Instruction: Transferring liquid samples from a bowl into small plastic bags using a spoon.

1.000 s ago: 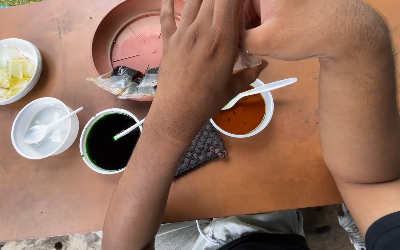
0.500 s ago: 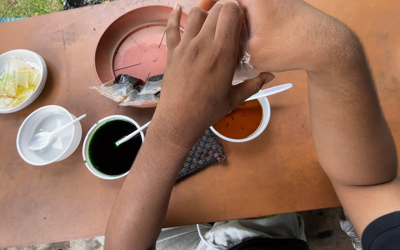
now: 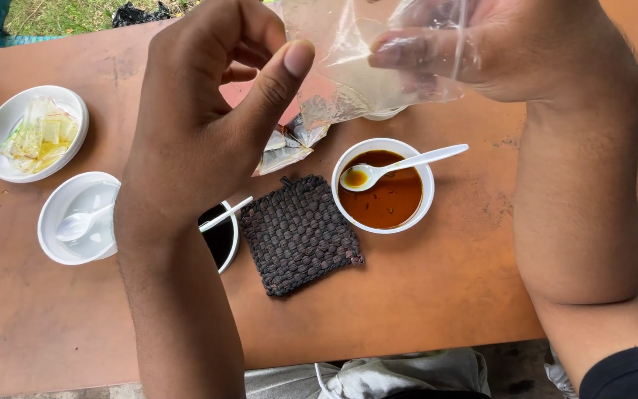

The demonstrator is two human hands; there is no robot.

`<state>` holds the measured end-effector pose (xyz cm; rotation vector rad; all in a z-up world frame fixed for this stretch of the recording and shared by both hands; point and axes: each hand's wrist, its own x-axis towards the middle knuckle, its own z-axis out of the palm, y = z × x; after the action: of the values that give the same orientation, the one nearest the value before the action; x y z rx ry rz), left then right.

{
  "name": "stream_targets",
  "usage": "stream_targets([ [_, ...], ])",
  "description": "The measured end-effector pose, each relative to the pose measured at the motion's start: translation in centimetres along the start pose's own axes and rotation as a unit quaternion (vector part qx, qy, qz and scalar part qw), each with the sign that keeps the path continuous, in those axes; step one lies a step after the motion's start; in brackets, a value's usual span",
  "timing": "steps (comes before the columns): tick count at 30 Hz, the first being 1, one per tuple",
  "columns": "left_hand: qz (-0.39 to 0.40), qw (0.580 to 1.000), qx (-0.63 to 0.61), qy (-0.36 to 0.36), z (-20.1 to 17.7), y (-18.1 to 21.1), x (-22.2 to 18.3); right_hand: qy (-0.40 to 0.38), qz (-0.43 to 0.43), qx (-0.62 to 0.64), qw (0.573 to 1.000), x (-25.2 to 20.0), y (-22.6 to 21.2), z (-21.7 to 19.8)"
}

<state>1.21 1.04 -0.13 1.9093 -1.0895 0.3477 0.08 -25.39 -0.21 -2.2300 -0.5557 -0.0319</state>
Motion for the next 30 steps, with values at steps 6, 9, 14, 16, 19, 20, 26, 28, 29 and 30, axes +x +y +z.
stream_targets([
  [6, 0.017, 1.0, -0.02, 0.007, -0.6, 0.6, -0.1, 0.056, -0.029, 0.102, 0.993, -0.5, 0.2, 0.4],
  [9, 0.014, 1.0, -0.017, 0.018, -0.4, 0.3, 0.0, 0.05, -0.044, 0.087, 0.994, -0.7, 0.0, 0.4],
  [14, 0.018, 0.999, -0.011, 0.045, -0.3, 0.9, 0.2, 0.088, -0.057, 0.101, 0.989, -0.5, 0.6, 0.7],
  [16, -0.066, 0.996, -0.048, -0.02, -0.5, 1.3, 0.3, 0.122, -0.028, 0.116, 0.985, -0.5, 1.2, 0.9],
  [19, -0.062, 0.995, -0.045, -0.057, -0.4, -0.1, 0.1, 0.1, -0.025, 0.094, 0.99, -0.3, 0.1, 0.9],
  [20, -0.061, 0.996, -0.044, -0.057, -0.6, 0.0, 0.1, 0.1, -0.025, 0.094, 0.99, -0.3, 0.3, 0.9],
  [26, -0.12, 0.985, -0.056, -0.11, -0.7, 0.7, 0.1, 0.107, -0.033, 0.111, 0.987, -0.1, -0.1, 1.0],
  [28, -0.021, 0.997, 0.077, 0.007, -0.2, 0.8, 0.0, 0.122, -0.024, 0.085, 0.989, 0.2, 0.1, 1.1],
  [29, -0.018, 0.997, 0.077, 0.008, 0.3, 1.1, 0.1, 0.124, -0.024, 0.084, 0.988, 0.3, 0.0, 1.2],
  [30, 0.004, 0.99, 0.136, 0.027, 0.8, 1.4, 0.2, 0.117, -0.034, 0.056, 0.991, 0.4, 0.0, 1.3],
])
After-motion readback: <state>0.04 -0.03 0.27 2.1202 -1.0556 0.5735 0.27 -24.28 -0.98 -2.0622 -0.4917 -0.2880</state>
